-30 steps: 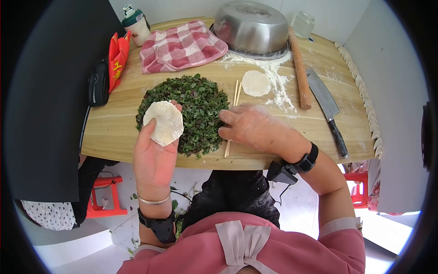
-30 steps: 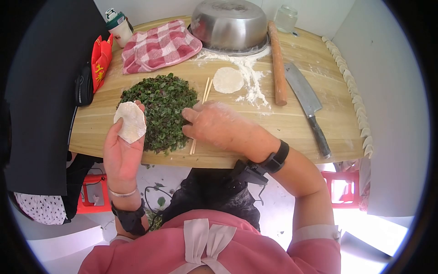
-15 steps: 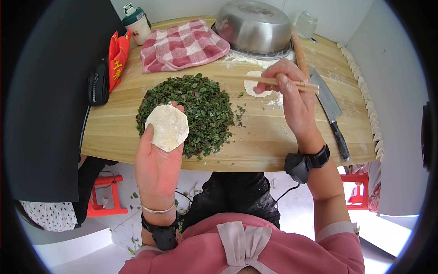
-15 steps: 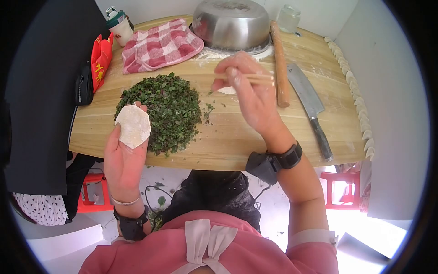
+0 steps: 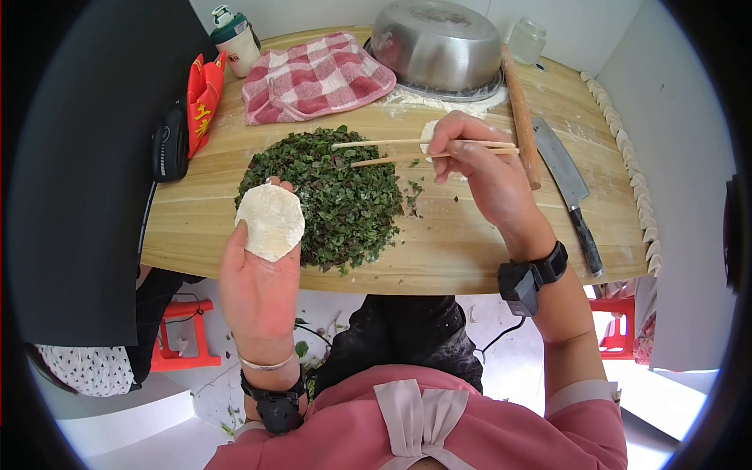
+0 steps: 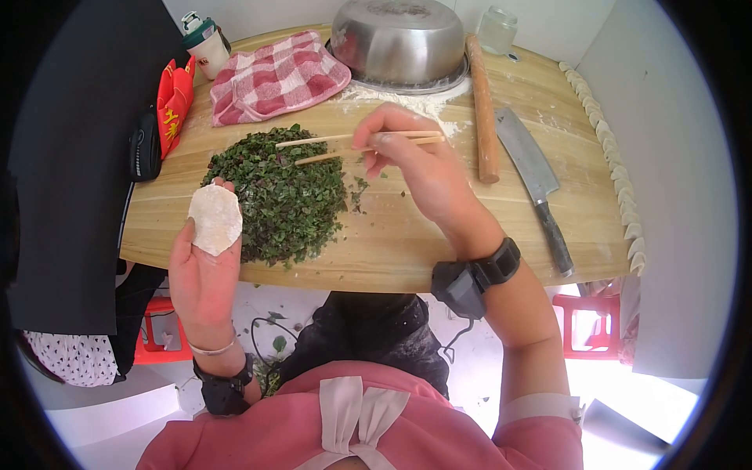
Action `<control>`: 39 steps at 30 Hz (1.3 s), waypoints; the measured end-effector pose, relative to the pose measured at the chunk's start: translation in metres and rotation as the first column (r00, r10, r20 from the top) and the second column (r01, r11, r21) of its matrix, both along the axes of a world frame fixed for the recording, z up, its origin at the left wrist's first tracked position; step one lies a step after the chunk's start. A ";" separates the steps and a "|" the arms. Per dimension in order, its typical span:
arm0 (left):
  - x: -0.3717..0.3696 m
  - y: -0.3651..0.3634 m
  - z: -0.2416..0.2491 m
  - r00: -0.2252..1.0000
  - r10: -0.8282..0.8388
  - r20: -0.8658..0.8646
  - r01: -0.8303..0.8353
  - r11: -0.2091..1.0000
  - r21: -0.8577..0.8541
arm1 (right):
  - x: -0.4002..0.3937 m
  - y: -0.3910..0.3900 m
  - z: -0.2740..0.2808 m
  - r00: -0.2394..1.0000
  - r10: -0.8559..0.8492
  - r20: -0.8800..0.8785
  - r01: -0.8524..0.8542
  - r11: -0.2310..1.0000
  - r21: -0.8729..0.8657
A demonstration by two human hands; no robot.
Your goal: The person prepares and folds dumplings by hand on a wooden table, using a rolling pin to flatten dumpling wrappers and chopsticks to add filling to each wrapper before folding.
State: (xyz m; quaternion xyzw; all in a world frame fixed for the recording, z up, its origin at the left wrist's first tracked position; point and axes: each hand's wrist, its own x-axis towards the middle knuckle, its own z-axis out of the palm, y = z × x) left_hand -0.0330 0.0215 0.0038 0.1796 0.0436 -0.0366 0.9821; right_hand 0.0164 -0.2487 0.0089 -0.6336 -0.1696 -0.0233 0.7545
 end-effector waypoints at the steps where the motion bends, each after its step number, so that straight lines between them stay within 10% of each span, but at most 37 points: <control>1: -0.001 -0.001 0.000 1.000 0.003 0.014 -0.004 0.999 0.037 | -0.001 0.003 0.001 1.000 0.000 0.001 0.000 1.000 0.000; 6: -0.001 -0.001 -0.002 0.999 0.012 0.031 -0.013 0.999 0.036 | 0.001 -0.003 0.006 0.980 -0.172 0.097 0.181 0.980 -0.084; 16: -0.004 -0.004 0.004 1.000 -0.027 -0.001 0.027 0.998 -0.065 | 0.003 0.003 -0.002 0.982 -0.015 -0.186 0.018 1.000 0.016; 39: -0.002 -0.004 0.001 1.000 0.006 -0.012 -0.007 1.000 -0.013 | 0.009 0.010 -0.019 0.985 0.013 -0.172 -0.003 0.998 0.057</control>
